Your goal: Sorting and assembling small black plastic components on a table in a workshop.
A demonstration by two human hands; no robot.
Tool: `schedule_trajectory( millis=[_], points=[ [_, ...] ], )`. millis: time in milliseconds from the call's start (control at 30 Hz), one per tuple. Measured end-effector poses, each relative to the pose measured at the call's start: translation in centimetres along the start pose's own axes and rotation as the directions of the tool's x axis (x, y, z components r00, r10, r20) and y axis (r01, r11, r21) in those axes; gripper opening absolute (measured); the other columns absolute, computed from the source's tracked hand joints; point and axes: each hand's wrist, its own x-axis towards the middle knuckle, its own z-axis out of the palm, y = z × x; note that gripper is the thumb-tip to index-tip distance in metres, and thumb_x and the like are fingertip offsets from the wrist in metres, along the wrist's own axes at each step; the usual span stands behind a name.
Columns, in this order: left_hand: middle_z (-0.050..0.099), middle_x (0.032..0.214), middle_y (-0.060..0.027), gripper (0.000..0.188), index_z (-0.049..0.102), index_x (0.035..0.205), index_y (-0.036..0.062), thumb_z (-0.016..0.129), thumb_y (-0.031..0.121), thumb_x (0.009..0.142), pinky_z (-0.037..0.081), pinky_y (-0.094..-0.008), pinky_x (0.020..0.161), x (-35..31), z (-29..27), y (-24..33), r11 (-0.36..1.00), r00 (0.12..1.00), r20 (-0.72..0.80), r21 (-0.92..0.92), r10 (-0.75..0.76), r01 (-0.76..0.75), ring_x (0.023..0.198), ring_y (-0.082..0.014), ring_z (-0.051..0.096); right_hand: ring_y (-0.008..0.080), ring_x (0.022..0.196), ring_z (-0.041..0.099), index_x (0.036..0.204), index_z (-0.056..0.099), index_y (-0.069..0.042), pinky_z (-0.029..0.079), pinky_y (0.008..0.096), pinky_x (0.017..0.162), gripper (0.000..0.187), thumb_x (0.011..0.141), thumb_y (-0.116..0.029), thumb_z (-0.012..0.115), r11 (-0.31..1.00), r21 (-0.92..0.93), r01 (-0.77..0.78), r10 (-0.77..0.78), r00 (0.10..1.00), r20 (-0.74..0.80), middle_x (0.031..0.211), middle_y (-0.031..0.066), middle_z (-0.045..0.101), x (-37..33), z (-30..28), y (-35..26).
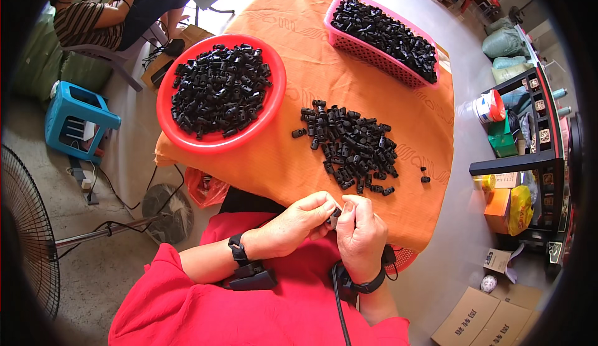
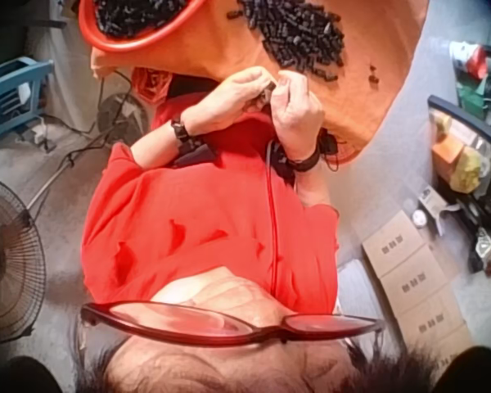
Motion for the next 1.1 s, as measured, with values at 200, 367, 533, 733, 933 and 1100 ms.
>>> schedule_trajectory(
  millis=[200,367,533,733,933,1100],
  points=[
    [0.054,0.084,0.0039,0.021,0.058,0.102,0.0104,0.049,0.029,0.105,0.038,-0.0193,0.062,0.1,-0.2,-0.1,1.000,1.000,0.008,-0.009,-0.006,0.006,0.075,-0.0044,0.048,0.0304,0.057,0.060,0.103,0.061,-0.001,0.048,0.0396,0.054,0.011,0.094,-0.004,0.057,0.994,-0.009,-0.110,0.109,0.990,-0.093,0.065,0.0140,0.059,0.0,-0.4,0.7],
    [0.062,0.098,-0.0007,0.029,0.060,0.118,0.0049,0.052,0.028,0.103,0.044,-0.0217,0.066,0.2,-0.1,0.5,0.989,0.999,0.026,-0.143,0.048,-0.043,0.080,-0.0069,0.052,0.0177,0.057,0.059,0.105,0.062,0.000,0.048,0.0321,0.054,0.014,0.099,-0.008,0.052,0.954,0.186,-0.234,0.244,0.969,-0.034,0.065,0.0084,0.057,-0.2,-1.1,0.7],
    [0.065,0.099,-0.0052,0.030,0.060,0.122,0.0028,0.056,0.023,0.101,0.051,-0.0237,0.071,0.4,-1.0,0.7,0.966,0.996,0.086,-0.257,-0.004,0.026,0.087,-0.0110,0.060,0.0112,0.060,0.059,0.105,0.062,0.000,0.048,0.0290,0.055,0.016,0.101,-0.011,0.051,0.920,0.261,-0.293,0.299,0.954,0.019,0.066,0.0045,0.058,-0.3,-1.5,0.7],
    [0.067,0.100,-0.0090,0.027,0.062,0.118,0.0017,0.058,0.021,0.100,0.055,-0.0257,0.074,0.4,-1.0,0.9,0.953,0.998,0.063,-0.302,-0.003,0.022,0.090,-0.0154,0.066,0.0096,0.059,0.057,0.106,0.061,0.000,0.048,0.0279,0.055,0.015,0.100,-0.009,0.050,0.923,0.269,-0.274,0.273,0.961,0.041,0.069,0.0030,0.055,-0.3,-1.6,0.6],
    [0.067,0.097,-0.0083,0.024,0.061,0.111,0.0032,0.058,0.024,0.100,0.055,-0.0251,0.072,0.3,-0.8,1.1,0.944,0.997,0.042,-0.322,-0.067,0.077,0.085,-0.0156,0.066,0.0087,0.058,0.056,0.105,0.062,0.000,0.047,0.0268,0.055,0.014,0.100,-0.007,0.052,0.933,0.277,-0.229,0.225,0.973,0.046,0.068,0.0017,0.054,-0.4,-1.4,0.8],
    [0.065,0.088,-0.0046,0.019,0.059,0.099,0.0082,0.058,0.027,0.100,0.051,-0.0228,0.065,0.6,-1.7,0.1,0.964,0.999,0.045,-0.264,-0.016,0.027,0.079,-0.0131,0.064,0.0100,0.057,0.059,0.109,0.062,-0.001,0.047,0.0264,0.054,0.014,0.098,-0.008,0.056,0.907,0.349,-0.235,0.205,0.971,0.122,0.066,0.0025,0.060,-0.6,-1.5,0.6]
  ],
)
